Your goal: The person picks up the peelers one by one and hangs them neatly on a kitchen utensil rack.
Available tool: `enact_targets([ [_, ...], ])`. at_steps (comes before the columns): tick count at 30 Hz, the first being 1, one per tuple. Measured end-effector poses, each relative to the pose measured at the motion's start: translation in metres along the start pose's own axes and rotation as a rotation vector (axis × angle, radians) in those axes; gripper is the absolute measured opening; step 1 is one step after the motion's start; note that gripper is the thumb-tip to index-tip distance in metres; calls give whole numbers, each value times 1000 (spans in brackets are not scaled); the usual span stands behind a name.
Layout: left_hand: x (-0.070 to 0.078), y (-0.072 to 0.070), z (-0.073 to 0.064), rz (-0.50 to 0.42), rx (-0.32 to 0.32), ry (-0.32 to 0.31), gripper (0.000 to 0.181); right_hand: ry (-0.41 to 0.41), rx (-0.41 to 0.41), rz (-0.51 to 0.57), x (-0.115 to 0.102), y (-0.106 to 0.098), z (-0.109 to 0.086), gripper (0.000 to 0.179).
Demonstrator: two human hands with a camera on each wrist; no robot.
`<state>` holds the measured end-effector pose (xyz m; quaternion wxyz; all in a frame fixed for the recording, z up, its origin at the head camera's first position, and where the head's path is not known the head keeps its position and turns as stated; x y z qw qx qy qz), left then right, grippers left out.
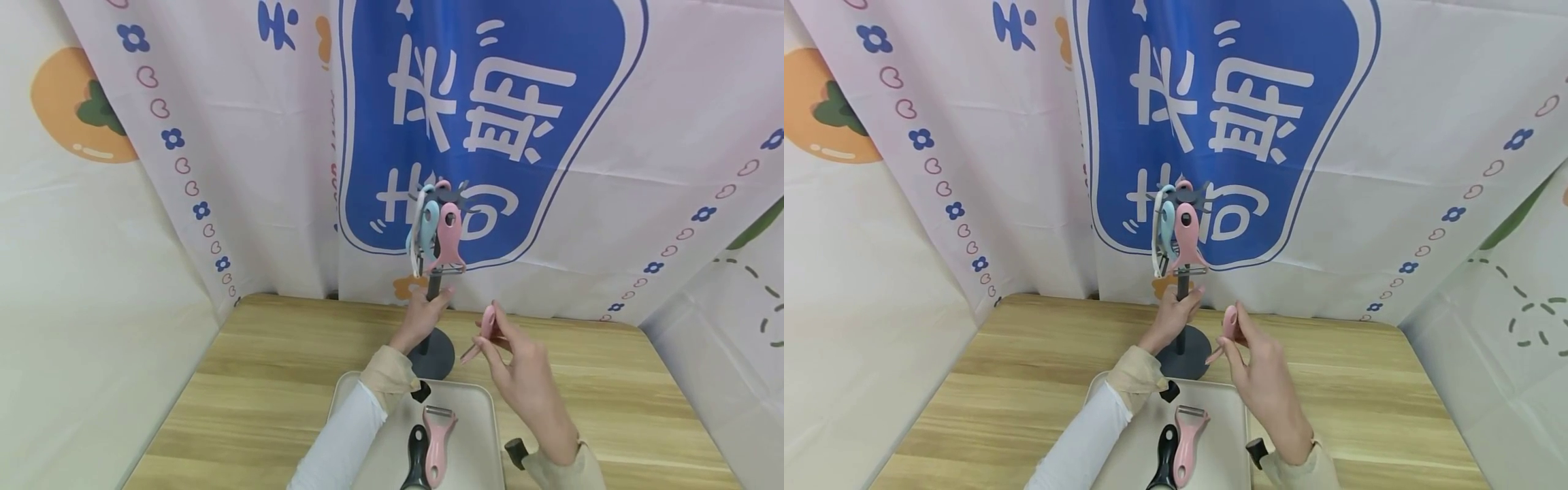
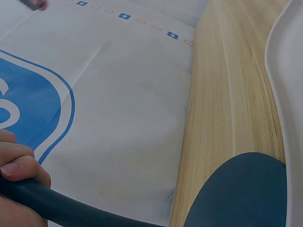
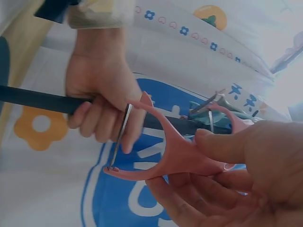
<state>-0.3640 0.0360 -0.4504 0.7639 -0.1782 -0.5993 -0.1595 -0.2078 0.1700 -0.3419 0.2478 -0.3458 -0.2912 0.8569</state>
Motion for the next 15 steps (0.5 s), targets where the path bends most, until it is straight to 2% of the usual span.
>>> enact_targets([
  [5, 1, 0, 0, 3, 1, 5, 54, -23, 56, 13, -10, -13, 17, 57],
  [8, 1, 0, 0, 3, 1, 5, 54, -43, 80, 33, -16, -20, 27, 46],
  [11, 0, 0, 1, 2, 2, 3, 55, -22, 93, 66, -18, -24, 36, 44],
  [15, 0, 0, 1, -6, -1, 2, 55, 3, 134, 115, -19, -31, 43, 54],
])
Point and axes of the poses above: each hand's wrist, its own z-axis towards the middle knuckle, its own y-axis out of the palm, x = y × z, the point moved 9 cm from there along z, towards the middle knuckle, and after that the axes turned 11 degrees about -x, right-handed, at the moved point
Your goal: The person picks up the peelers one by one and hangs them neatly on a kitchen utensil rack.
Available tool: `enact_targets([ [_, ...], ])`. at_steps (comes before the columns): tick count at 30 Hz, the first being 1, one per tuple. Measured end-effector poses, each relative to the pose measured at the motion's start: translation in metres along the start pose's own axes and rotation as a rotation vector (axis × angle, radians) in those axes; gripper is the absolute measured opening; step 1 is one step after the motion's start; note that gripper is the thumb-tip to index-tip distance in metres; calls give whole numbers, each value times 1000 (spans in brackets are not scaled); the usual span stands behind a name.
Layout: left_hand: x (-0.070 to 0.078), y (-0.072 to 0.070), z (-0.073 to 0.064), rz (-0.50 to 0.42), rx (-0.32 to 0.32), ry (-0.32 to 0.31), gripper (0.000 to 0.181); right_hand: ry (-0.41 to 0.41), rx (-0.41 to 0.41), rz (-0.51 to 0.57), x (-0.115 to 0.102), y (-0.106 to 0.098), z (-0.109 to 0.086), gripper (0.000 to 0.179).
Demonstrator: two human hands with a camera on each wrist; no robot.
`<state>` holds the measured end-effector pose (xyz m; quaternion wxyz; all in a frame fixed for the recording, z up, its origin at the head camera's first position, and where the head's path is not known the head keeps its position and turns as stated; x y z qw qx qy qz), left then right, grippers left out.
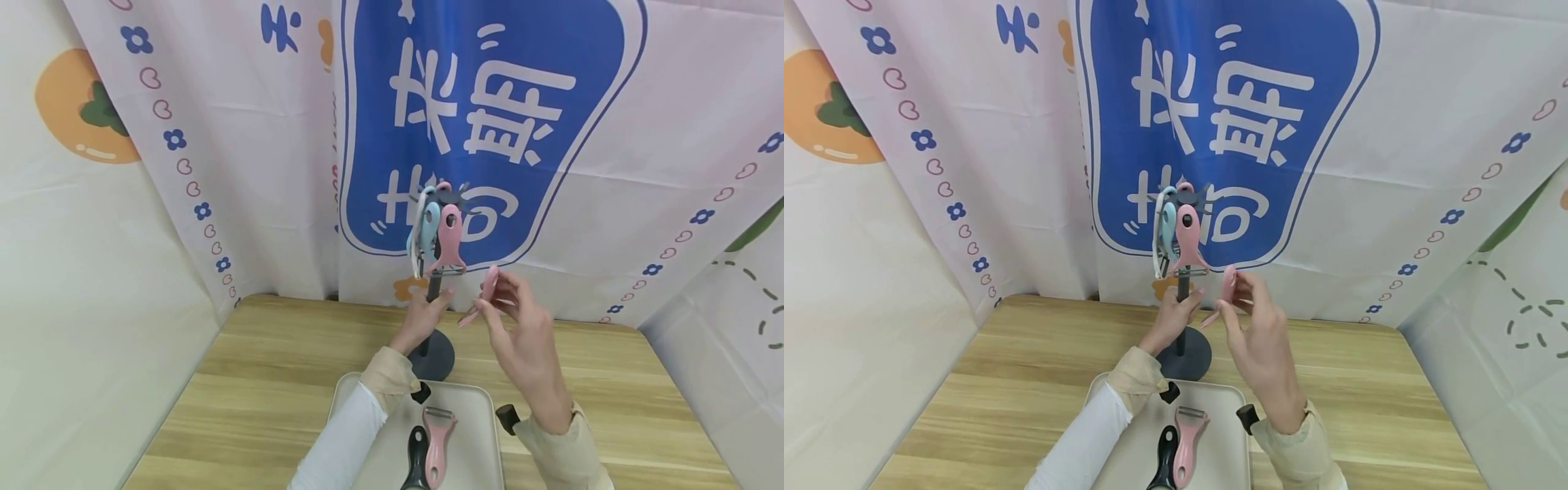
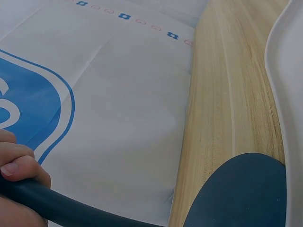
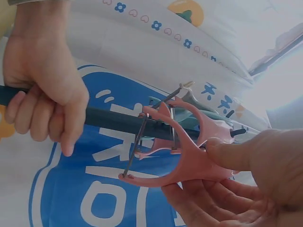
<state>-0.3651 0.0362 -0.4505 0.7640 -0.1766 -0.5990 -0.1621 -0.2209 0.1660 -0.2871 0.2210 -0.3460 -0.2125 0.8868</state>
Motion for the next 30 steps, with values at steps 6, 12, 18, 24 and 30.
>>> enact_targets([
  [6, 1, 0, 0, -1, -7, 2, 55, 4, 70, 11, -4, -7, 10, 53],
  [12, -2, -1, -1, -11, 0, -22, 57, 2, 134, 32, -7, -14, 18, 52],
  [18, -1, 0, -1, -23, -15, -7, 57, -13, 206, 43, -10, -21, 30, 52],
  [24, -1, 1, 0, -18, -21, 11, 58, -17, 257, 76, -8, -25, 39, 47],
  [30, -1, 1, 0, -24, -16, 16, 57, -23, 259, 95, -7, -24, 46, 43],
])
Point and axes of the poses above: each hand's wrist, its own z-axis towards the middle knuckle, its own y-axis out of the palm, x = y × z, the point moved 9 cm from there along z, towards the middle knuckle, and after that the axes turned 11 degrees about -x, right-handed, at the moved point
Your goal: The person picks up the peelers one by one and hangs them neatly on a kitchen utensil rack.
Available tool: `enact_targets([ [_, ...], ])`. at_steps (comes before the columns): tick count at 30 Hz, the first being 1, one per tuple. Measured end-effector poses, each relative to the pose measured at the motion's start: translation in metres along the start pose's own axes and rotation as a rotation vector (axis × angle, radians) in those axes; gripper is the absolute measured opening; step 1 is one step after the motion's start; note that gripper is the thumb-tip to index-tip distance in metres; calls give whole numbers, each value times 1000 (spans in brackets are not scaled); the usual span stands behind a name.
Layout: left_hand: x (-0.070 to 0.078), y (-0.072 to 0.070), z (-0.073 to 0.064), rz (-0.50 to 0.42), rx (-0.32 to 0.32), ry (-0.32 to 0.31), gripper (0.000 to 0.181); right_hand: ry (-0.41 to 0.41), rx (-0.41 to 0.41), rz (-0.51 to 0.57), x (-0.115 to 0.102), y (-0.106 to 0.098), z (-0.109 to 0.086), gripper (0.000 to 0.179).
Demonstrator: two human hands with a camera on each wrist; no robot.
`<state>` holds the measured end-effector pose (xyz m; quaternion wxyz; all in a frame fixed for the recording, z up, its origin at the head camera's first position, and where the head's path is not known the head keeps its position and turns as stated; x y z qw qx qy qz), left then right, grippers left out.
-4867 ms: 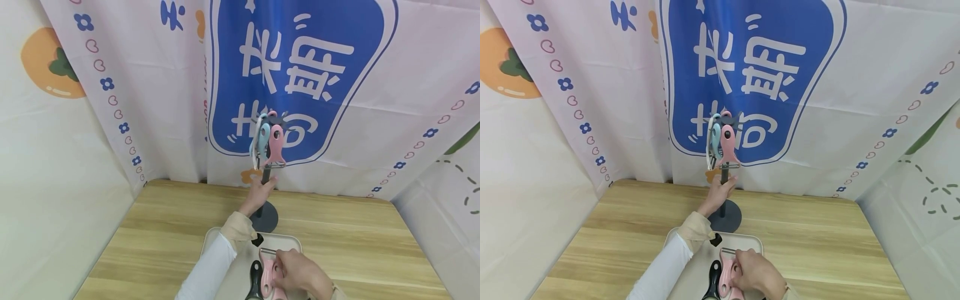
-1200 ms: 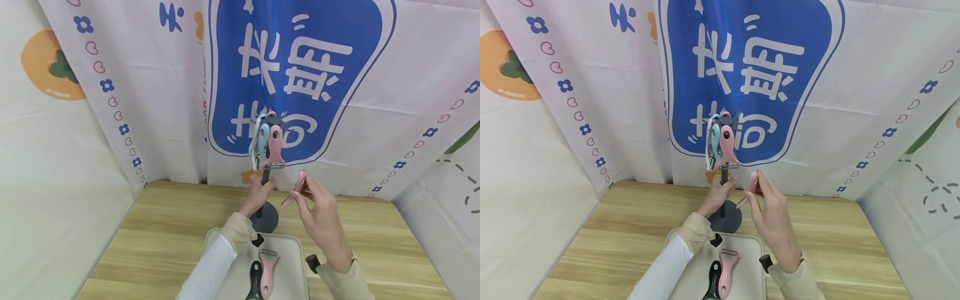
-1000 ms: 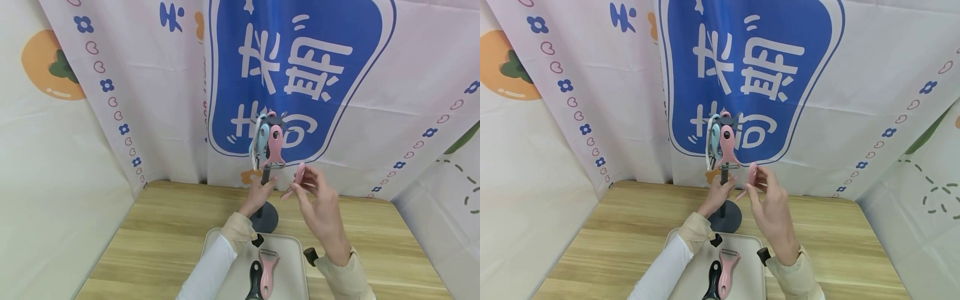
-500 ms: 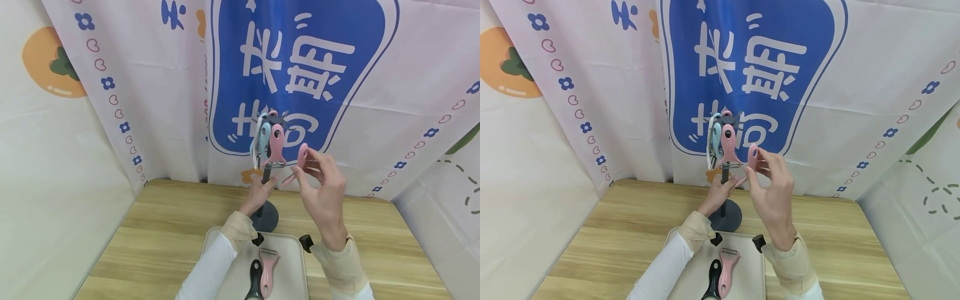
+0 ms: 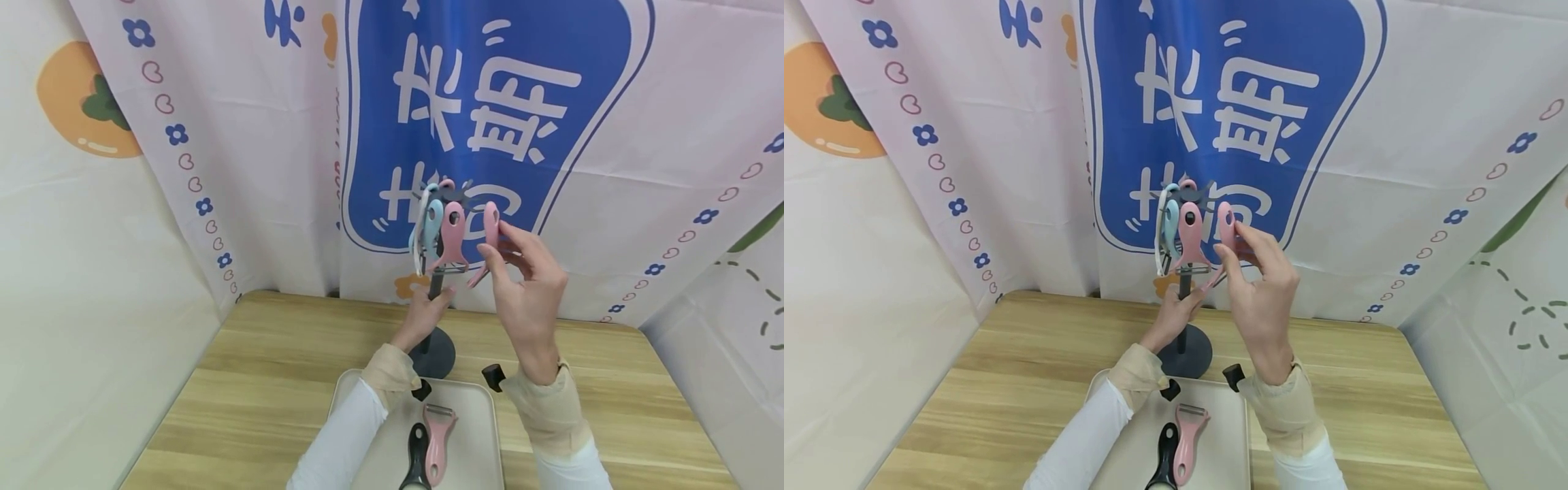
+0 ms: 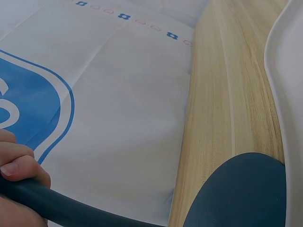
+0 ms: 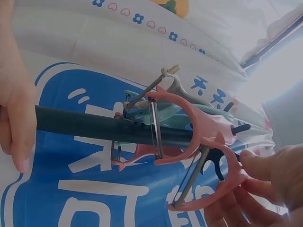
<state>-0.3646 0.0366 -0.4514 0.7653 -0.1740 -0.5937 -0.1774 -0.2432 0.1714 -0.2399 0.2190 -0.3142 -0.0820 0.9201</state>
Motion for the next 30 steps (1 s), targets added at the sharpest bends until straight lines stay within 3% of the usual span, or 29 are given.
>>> enact_targets([
  [8, 1, -2, -2, 17, 23, -15, 58, -53, 34, 100, -2, 4, 9, 39],
  [14, 3, 0, -1, 6, 10, 19, 54, -70, 50, 143, 3, 7, 12, 33],
  [30, 2, -1, 0, 8, 8, 4, 55, -74, 64, 91, 4, 14, 15, 29],
])
Point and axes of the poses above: each hand's wrist, its own z-axis towards the middle knuckle, its own y-axis out of the palm, x = y × z, the point moved 9 cm from there along z, towards the middle knuckle, and after that the axes turned 11 degrees about -x, right-handed, at the moved point
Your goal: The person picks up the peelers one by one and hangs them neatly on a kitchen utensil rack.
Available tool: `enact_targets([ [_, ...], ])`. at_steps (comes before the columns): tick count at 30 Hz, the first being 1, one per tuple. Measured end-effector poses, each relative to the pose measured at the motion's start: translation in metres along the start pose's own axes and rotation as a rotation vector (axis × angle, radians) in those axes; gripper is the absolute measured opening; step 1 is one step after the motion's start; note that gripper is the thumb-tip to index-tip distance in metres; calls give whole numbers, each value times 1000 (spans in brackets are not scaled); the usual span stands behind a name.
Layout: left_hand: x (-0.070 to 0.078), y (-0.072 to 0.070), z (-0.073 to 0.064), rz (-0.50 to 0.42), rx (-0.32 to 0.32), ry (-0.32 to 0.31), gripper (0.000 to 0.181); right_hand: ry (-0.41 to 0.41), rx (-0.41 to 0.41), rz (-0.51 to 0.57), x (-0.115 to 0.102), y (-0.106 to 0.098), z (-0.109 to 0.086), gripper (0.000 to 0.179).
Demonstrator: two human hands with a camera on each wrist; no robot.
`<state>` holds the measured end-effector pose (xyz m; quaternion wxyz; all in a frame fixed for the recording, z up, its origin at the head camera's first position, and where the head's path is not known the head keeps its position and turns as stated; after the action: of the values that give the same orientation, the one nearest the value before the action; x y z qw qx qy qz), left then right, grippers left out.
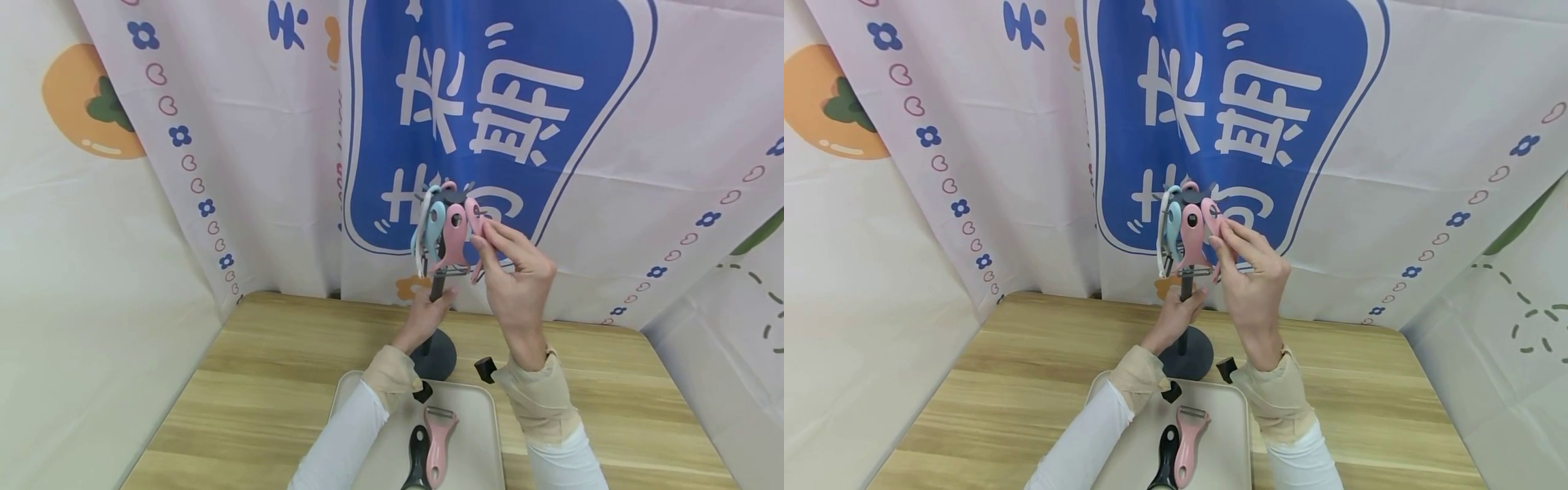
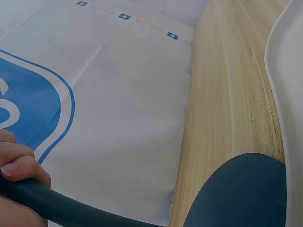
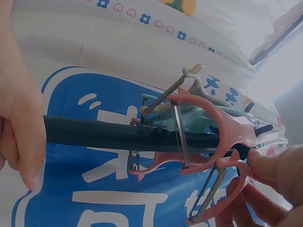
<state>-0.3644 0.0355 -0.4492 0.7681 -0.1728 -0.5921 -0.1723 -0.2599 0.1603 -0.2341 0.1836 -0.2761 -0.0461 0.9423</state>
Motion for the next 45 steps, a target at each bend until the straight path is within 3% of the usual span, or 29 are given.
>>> enact_targets([
  [16, 1, -1, 0, 20, 6, 23, 53, 92, -55, 52, 11, 9, -8, 34],
  [32, -1, -3, 0, 36, 27, -8, 57, 100, -61, 19, 14, 7, -17, 37],
  [37, -1, -2, 0, 32, 16, -12, 57, 77, -23, -10, 16, -1, -32, 36],
  [45, -1, -1, 0, 26, 5, 13, 55, 100, -21, -41, 38, -8, -78, 25],
])
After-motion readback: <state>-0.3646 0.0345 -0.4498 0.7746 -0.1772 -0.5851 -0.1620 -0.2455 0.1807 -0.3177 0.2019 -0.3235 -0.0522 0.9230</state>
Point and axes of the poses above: each hand's wrist, its own z-axis towards the middle knuckle, its own y-axis out of the palm, x = y × z, the point moved 9 cm from there along z, towards the middle knuckle, and after that the axes turned 11 degrees about -x, right-handed, at the moved point
